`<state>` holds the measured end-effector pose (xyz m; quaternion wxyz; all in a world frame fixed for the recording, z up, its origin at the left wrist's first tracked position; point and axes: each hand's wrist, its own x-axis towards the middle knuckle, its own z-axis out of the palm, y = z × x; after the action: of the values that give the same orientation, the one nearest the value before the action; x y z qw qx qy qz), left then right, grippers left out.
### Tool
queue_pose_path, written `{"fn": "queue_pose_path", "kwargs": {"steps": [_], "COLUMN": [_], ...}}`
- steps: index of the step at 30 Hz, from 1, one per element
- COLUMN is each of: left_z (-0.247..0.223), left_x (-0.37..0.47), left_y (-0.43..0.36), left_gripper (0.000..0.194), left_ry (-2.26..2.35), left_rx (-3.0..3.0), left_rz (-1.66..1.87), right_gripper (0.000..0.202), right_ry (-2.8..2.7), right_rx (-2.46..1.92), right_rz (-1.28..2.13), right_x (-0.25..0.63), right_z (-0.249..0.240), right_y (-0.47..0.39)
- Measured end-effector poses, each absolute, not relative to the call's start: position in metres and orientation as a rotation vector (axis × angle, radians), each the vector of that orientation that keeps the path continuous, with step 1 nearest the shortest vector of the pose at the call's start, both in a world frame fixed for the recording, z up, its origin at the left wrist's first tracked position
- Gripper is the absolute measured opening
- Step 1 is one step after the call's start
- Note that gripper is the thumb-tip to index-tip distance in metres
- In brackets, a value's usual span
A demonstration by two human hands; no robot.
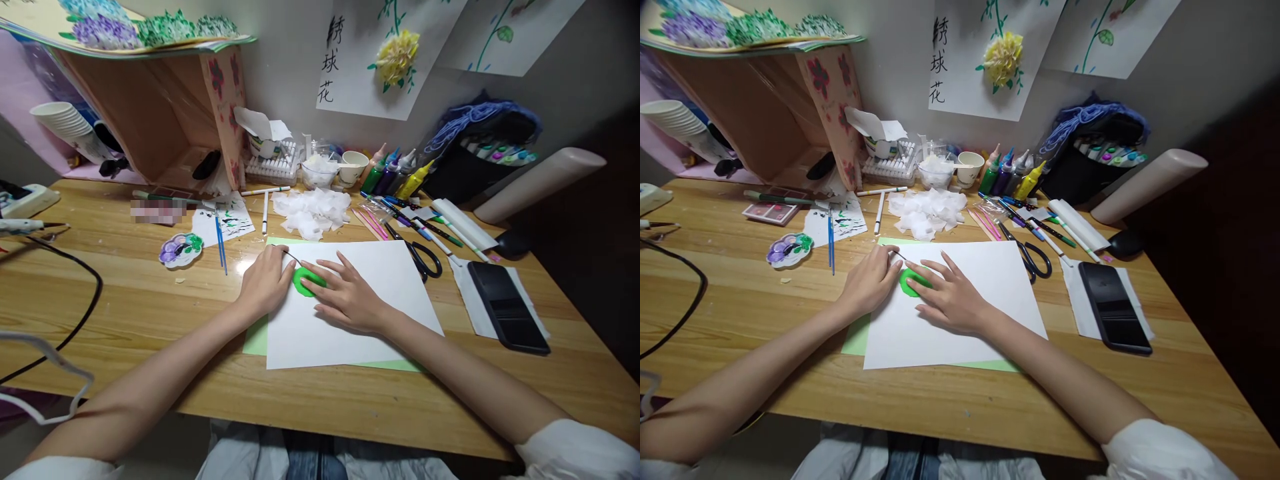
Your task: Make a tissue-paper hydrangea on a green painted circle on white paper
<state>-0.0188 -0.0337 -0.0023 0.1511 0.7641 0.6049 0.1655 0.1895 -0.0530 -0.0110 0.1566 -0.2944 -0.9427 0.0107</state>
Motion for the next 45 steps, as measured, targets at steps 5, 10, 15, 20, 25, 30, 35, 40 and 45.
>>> {"fn": "queue_pose_path", "kwargs": {"steps": [5, 10, 15, 20, 25, 30, 35, 40, 45], "left_z": [0.0, 0.001, -0.002, -0.004, -0.005, -0.005, -0.005, -0.004, -0.002], "left_x": [-0.019, -0.018, -0.016, -0.019, -0.016, -0.012, -0.015, -0.018, -0.016], "left_y": [-0.036, -0.041, -0.042, -0.04, -0.04, -0.039, -0.035, -0.03, -0.031], "left_gripper": [0.044, 0.06, 0.058, 0.057, 0.056, 0.052, 0.043, 0.03, 0.028], "left_ry": [1.729, 1.699, 1.715, 1.645, 1.699, 1.689, 1.649, 1.702, 1.748], "left_rx": [2.204, 2.297, 2.297, 2.249, 2.206, 2.112, 2.002, 1.884, 1.892], "left_rz": [0.426, 0.414, 0.42, 0.474, 0.524, 0.556, 0.666, 0.704, 0.692], "right_gripper": [0.044, 0.039, 0.039, 0.037, 0.041, 0.048, 0.053, 0.057, 0.06], "right_ry": [-2.667, -2.622, -2.57, -2.588, -2.571, -2.598, -2.717, -2.785, -2.854], "right_rx": [-0.889, -0.959, -0.978, -0.995, -1.057, -1.11, -1.117, -0.963, -0.847], "right_rz": [-0.004, 0.013, 0.028, 0.005, 0.051, 0.095, 0.271, 0.293, 0.296], "right_x": [0.191, 0.191, 0.193, 0.194, 0.193, 0.193, 0.196, 0.197, 0.194], "right_z": [-0.012, -0.013, -0.013, -0.012, -0.013, -0.013, -0.013, -0.011, -0.009], "right_y": [-0.054, -0.054, -0.054, -0.053, -0.052, -0.049, -0.044, -0.043, -0.043]}}
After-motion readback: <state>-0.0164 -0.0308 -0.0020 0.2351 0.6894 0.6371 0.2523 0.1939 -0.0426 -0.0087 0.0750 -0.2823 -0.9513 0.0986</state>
